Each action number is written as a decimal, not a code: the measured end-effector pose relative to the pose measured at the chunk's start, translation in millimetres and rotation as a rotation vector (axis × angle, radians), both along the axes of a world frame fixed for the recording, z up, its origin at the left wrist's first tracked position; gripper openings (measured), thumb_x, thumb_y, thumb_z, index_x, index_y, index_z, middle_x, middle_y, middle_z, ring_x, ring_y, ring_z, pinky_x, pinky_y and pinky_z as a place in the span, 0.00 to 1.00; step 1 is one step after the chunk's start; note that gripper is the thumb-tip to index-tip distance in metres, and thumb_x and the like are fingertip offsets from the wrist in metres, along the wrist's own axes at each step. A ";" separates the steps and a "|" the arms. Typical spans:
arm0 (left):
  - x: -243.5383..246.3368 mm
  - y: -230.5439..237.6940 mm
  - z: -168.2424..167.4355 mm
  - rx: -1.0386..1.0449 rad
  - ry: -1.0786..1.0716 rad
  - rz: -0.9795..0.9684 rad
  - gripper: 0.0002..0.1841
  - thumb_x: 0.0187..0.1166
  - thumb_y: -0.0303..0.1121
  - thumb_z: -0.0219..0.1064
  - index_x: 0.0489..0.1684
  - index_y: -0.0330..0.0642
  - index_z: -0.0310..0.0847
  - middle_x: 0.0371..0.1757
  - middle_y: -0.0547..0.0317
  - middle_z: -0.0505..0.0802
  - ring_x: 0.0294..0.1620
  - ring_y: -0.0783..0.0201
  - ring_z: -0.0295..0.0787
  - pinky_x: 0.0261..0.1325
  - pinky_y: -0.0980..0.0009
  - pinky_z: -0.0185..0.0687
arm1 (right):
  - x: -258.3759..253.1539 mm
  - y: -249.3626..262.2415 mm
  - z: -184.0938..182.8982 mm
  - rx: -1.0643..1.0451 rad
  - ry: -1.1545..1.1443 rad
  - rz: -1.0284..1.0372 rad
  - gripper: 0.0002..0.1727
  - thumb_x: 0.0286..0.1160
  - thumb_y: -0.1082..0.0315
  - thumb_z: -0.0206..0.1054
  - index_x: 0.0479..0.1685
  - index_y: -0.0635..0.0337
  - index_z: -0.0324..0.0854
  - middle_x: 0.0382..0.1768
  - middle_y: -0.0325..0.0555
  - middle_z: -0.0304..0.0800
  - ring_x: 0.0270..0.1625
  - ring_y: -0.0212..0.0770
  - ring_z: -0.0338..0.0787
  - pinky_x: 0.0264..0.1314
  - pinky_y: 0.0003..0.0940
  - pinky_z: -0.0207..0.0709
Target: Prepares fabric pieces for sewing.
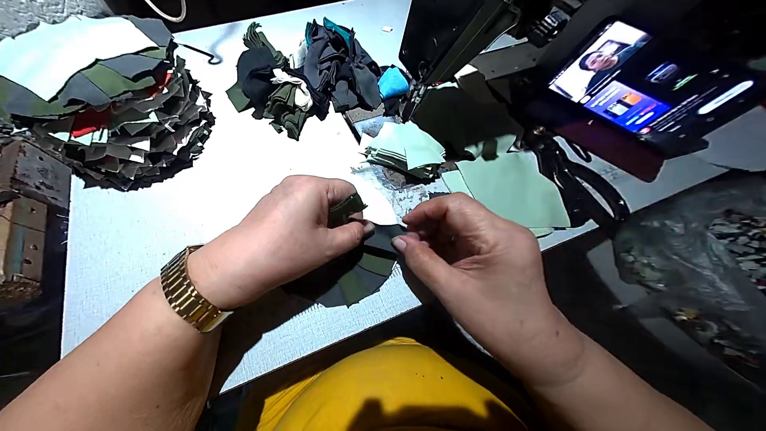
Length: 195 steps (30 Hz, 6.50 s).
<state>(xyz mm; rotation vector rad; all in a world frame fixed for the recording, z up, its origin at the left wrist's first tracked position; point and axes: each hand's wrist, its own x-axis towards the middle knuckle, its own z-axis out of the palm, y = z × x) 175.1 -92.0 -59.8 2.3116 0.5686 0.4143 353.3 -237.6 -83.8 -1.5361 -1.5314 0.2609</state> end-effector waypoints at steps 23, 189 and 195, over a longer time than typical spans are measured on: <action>-0.6 -8.8 0.6 0.204 0.119 0.142 0.08 0.71 0.40 0.80 0.35 0.55 0.84 0.25 0.74 0.87 0.24 0.72 0.83 0.27 0.66 0.80 | 11.0 7.9 7.3 0.028 -0.353 0.218 0.08 0.74 0.74 0.67 0.39 0.58 0.93 0.44 0.42 0.87 0.48 0.37 0.86 0.49 0.32 0.83; -7.7 6.1 6.8 0.249 0.227 0.161 0.09 0.75 0.47 0.77 0.33 0.58 0.85 0.26 0.76 0.88 0.27 0.75 0.84 0.31 0.66 0.82 | 24.5 -12.5 26.5 -0.070 -0.459 0.262 0.13 0.78 0.69 0.63 0.53 0.55 0.92 0.48 0.39 0.88 0.48 0.33 0.87 0.48 0.27 0.84; -5.8 4.9 6.9 0.112 0.009 0.145 0.08 0.74 0.41 0.76 0.31 0.52 0.85 0.21 0.74 0.85 0.22 0.80 0.79 0.23 0.80 0.74 | 70.2 -17.2 24.7 -0.079 -0.441 0.132 0.07 0.71 0.69 0.69 0.40 0.55 0.93 0.49 0.39 0.90 0.47 0.27 0.89 0.50 0.18 0.85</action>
